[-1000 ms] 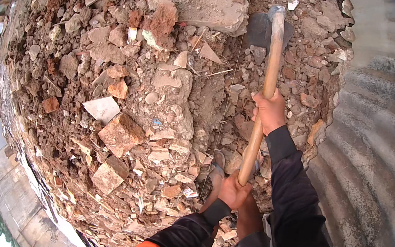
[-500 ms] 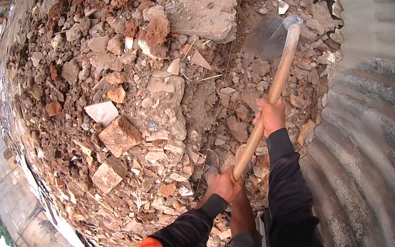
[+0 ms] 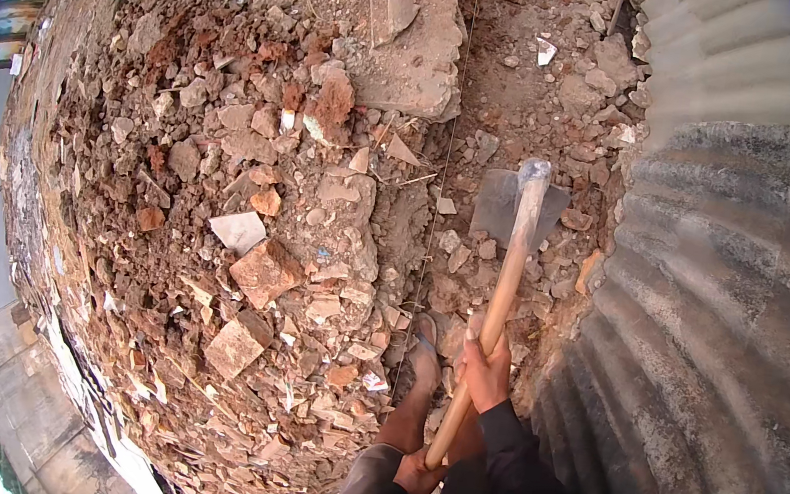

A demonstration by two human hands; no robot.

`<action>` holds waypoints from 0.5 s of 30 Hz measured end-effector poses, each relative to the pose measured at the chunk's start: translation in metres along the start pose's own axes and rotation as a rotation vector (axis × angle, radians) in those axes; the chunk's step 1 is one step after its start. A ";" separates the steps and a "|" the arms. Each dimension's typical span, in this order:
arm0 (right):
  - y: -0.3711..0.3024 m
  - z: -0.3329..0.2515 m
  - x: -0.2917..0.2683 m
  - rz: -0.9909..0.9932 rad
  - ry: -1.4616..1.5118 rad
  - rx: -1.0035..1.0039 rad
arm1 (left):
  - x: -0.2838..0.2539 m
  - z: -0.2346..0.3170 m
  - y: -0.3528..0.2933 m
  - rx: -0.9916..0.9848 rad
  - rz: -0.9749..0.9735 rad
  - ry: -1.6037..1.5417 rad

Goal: The person digs a trench through dirt and rubble along a string line using a hoe.

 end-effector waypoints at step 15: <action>-0.006 -0.100 0.039 0.097 -0.134 -0.442 | -0.032 0.079 0.090 0.160 -0.143 -0.544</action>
Point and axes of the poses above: each hand's wrist, its own y-axis towards the middle knuckle, its own x-axis out of the palm, z = x × y, the point moved 2 cm from there along y, towards the middle knuckle, and after that the axes turned 3 degrees about x, right-handed, at the moved point
